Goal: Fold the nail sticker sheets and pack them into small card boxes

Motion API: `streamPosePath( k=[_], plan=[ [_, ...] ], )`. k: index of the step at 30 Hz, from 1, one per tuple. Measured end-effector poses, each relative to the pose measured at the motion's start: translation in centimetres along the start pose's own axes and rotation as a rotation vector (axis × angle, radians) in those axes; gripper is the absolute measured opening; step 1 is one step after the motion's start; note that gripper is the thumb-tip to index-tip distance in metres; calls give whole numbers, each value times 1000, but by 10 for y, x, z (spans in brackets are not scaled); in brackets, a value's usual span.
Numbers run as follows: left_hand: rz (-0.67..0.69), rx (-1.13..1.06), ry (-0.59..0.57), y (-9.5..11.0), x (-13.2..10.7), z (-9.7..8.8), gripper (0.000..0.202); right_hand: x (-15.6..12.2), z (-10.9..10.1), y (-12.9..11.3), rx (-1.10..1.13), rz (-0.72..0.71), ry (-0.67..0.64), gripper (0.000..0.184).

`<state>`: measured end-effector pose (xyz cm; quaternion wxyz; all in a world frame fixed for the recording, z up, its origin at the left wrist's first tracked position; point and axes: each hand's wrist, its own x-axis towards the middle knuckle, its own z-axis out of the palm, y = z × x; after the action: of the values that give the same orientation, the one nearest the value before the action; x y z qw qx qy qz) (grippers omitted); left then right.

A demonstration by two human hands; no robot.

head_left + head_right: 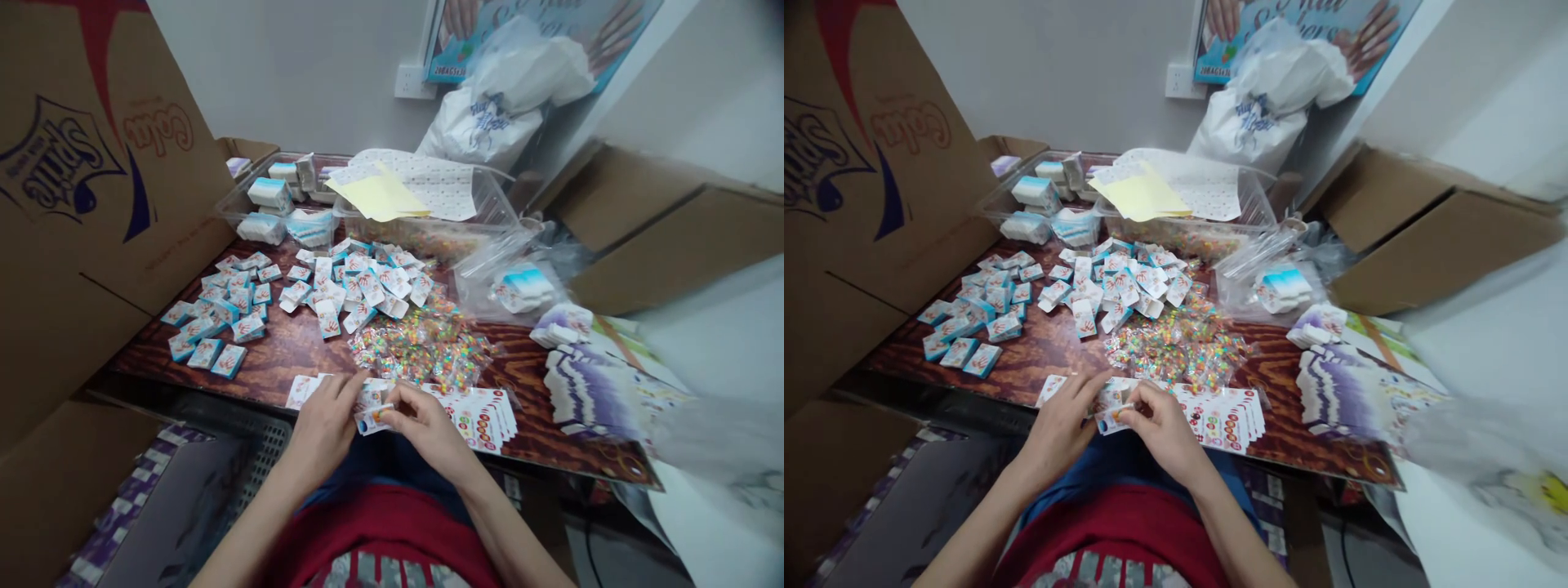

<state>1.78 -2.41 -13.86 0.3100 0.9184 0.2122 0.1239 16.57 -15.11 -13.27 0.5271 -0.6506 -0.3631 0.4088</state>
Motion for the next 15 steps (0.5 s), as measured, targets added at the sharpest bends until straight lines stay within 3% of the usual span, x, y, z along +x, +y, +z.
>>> streamPosePath(
  k=[5,8,11,15],
  plan=[
    [-52,-56,-79,-4,-4,3,52,-1,-8,1,4,-64,14,16],
    [-114,-174,-90,-7,-6,5,47,1,-17,4,24,-88,150,14],
    [-98,-259,-84,-8,-6,10,44,3,-21,3,-91,-126,223,15],
    [-63,-284,-95,-6,-6,19,43,4,-14,-3,-301,-190,170,17]
  ],
)
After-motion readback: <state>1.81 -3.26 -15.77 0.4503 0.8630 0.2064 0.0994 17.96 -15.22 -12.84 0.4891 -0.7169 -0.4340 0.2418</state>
